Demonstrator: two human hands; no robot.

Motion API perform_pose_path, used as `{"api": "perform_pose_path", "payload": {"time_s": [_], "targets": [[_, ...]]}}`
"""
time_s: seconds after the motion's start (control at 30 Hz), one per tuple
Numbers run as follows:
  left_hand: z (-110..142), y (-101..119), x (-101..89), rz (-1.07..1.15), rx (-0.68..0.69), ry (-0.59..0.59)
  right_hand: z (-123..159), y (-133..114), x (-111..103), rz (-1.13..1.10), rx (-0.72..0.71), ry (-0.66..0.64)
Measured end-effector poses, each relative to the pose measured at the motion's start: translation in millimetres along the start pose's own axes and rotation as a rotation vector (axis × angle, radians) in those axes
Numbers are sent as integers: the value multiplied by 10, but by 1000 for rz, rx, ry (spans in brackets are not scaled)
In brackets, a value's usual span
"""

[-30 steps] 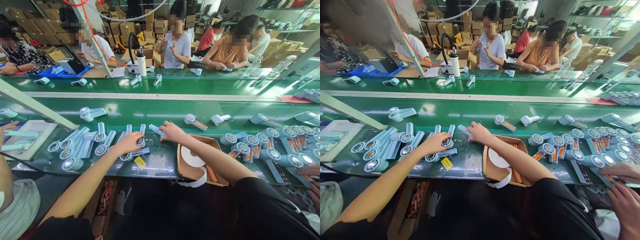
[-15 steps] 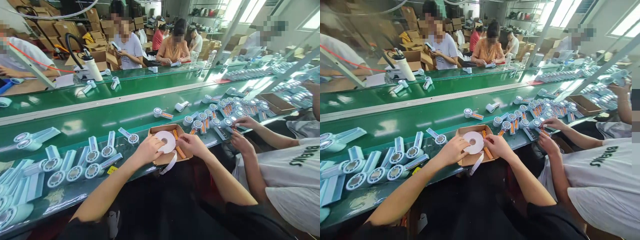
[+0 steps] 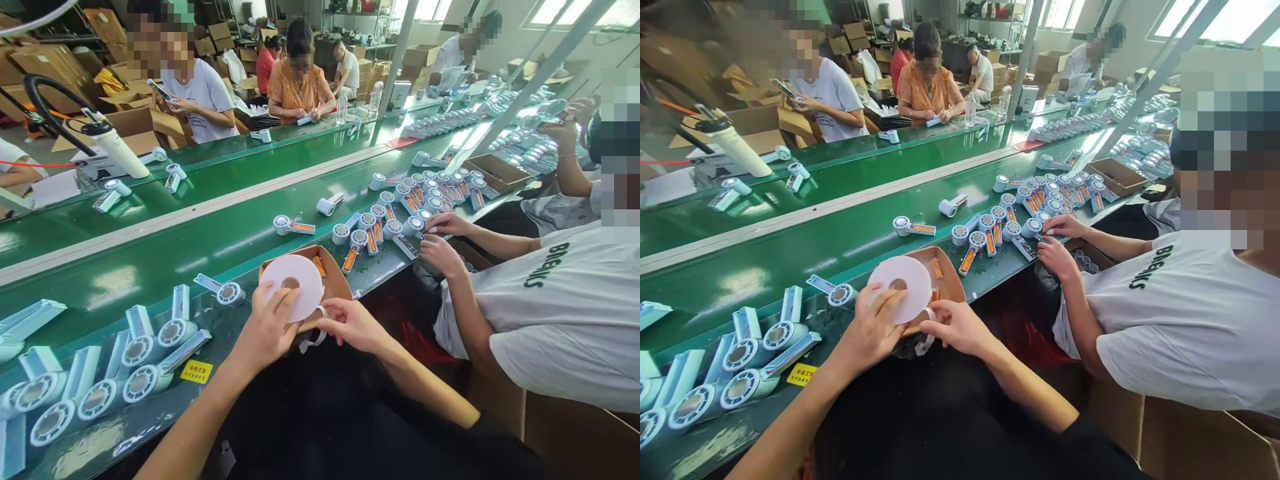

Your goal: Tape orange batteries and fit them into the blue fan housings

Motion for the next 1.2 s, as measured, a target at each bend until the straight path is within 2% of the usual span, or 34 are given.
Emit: {"api": "perform_pose_path", "payload": {"time_s": [0.07,0.13,0.2,0.3,0.33,0.37,0.4,0.5,0.53,0.57,0.67,0.77,0.83,1.0,1.2], "targets": [[113,-25,-92,-41,-39,94,6,0,171,52,39,-79],[209,-83,-146,-93,-88,157,56,-39,317,115,-5,-166],[309,-169,-165,-120,-143,170,148,-99,469,218,-111,-368],[480,-295,-160,-96,-223,144,277,-129,622,438,-174,-787],[534,-322,-156,-85,-243,142,248,-140,604,499,-153,-826],[582,-340,-153,-77,-261,144,157,-168,546,566,-131,-759],[622,-350,-152,-74,-276,154,17,-208,449,657,-106,-600],[692,-333,-140,-83,-301,203,-423,-355,94,976,-31,12],[700,-314,-129,-84,-296,215,-539,-371,31,1054,-2,119],[707,-295,-112,-81,-292,222,-644,-359,4,1098,25,160],[733,-268,-43,-47,-322,188,-854,-266,33,1081,22,97],[776,-256,-28,-56,-322,149,-872,-234,62,991,-41,11],[799,-238,-76,-104,-280,161,-799,-275,49,841,-80,-22],[803,-217,-186,-204,-231,179,-505,-478,38,129,-199,8],[709,-183,-267,-220,-162,196,-366,-456,239,1,-203,55]]}}
Point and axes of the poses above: each hand's wrist, its own z-axis away from the middle knuckle, its own x-axis out of the palm, y = z × x, the point moved 5 cm from there along -z, towards the middle knuckle, and after that the axes turned 11 degrees about -z, right-handed, at the moved point
